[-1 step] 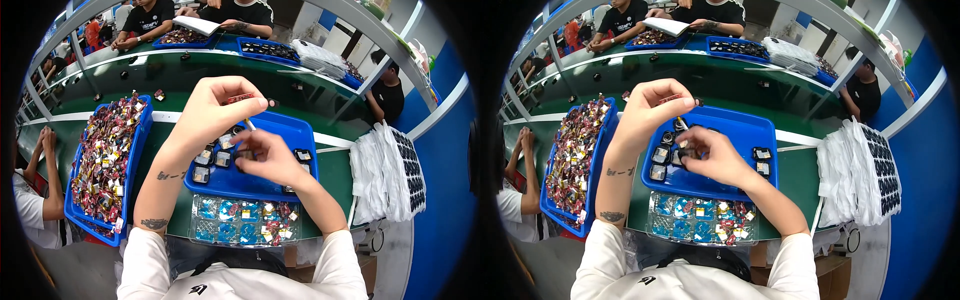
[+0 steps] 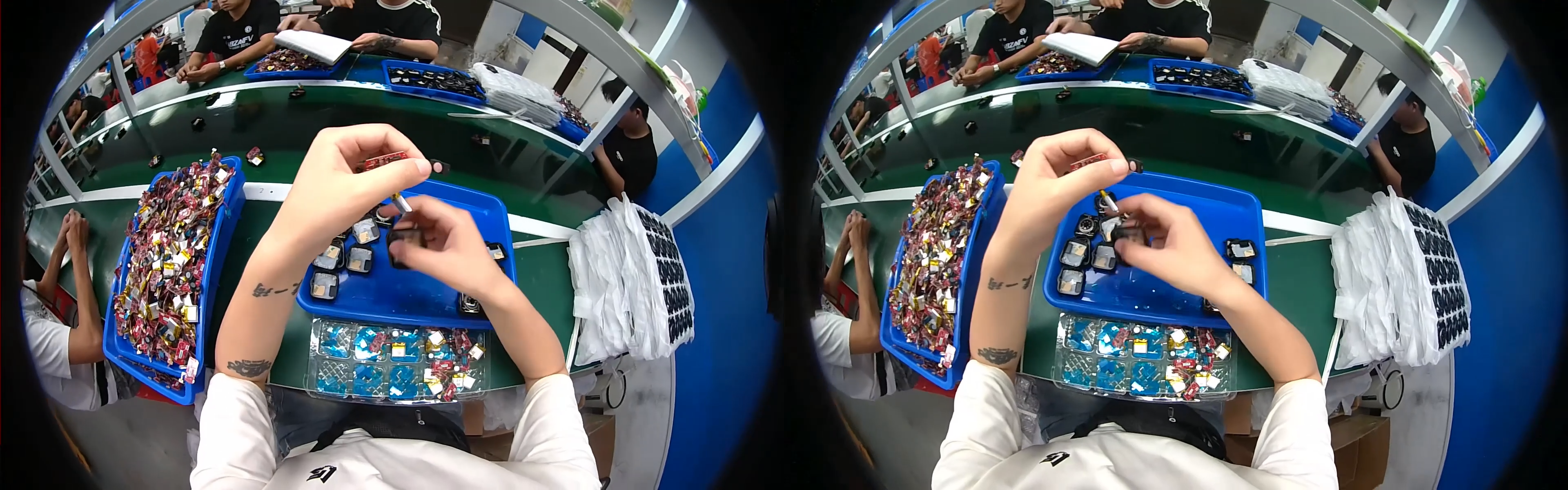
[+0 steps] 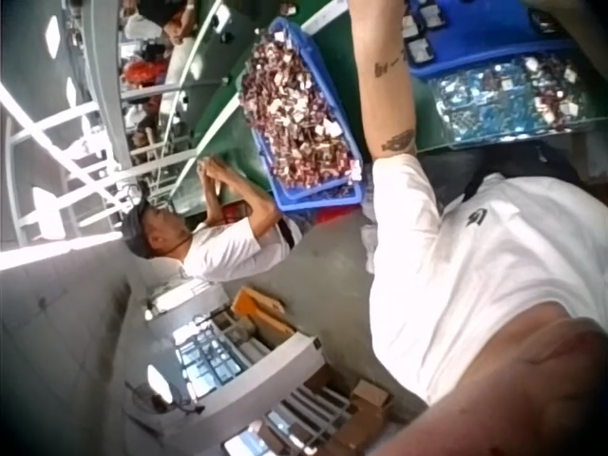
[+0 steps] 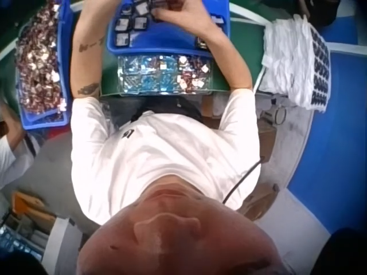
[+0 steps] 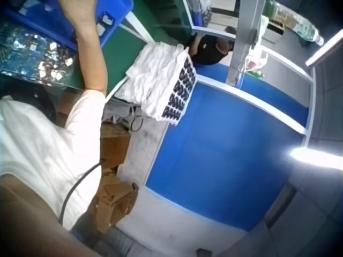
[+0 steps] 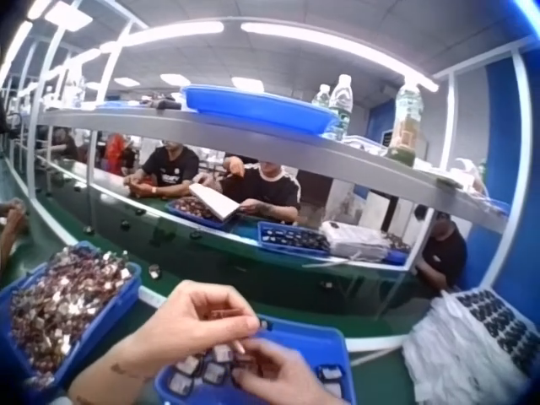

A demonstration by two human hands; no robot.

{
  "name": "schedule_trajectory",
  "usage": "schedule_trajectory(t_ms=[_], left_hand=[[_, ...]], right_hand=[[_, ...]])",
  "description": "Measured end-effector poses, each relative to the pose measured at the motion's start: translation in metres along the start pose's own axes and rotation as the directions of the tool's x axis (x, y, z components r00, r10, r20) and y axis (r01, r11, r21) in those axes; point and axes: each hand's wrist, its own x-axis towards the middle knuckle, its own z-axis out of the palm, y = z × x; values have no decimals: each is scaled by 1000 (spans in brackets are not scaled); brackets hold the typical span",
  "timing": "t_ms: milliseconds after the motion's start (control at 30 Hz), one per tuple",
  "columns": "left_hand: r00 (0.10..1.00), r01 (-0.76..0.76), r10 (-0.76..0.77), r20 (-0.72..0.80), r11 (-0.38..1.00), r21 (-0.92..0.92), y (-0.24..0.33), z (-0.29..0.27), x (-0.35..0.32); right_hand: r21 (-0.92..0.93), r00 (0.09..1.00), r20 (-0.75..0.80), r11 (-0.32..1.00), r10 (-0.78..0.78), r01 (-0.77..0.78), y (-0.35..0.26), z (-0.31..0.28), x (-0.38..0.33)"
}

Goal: Manually assemble small electronic sensor or camera modules at a workstation.

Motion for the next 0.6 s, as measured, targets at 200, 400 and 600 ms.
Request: schedule_trajectory(t_ms=[200, 400, 600], left_hand=[[988, -115, 133, -77, 972, 207, -9, 10, -2], [963, -176, 254, -92, 849, 497, -17, 25, -4], [936, -151, 304, -177, 800, 581, -23, 28, -3]], right_hand=[[-34, 950, -295, 994, -106, 100, -23, -25, -1], [112, 936, -311, 971, -166, 210, -26, -21, -2], [114, 931, -312, 966, -188, 234, -22, -15, -2]])
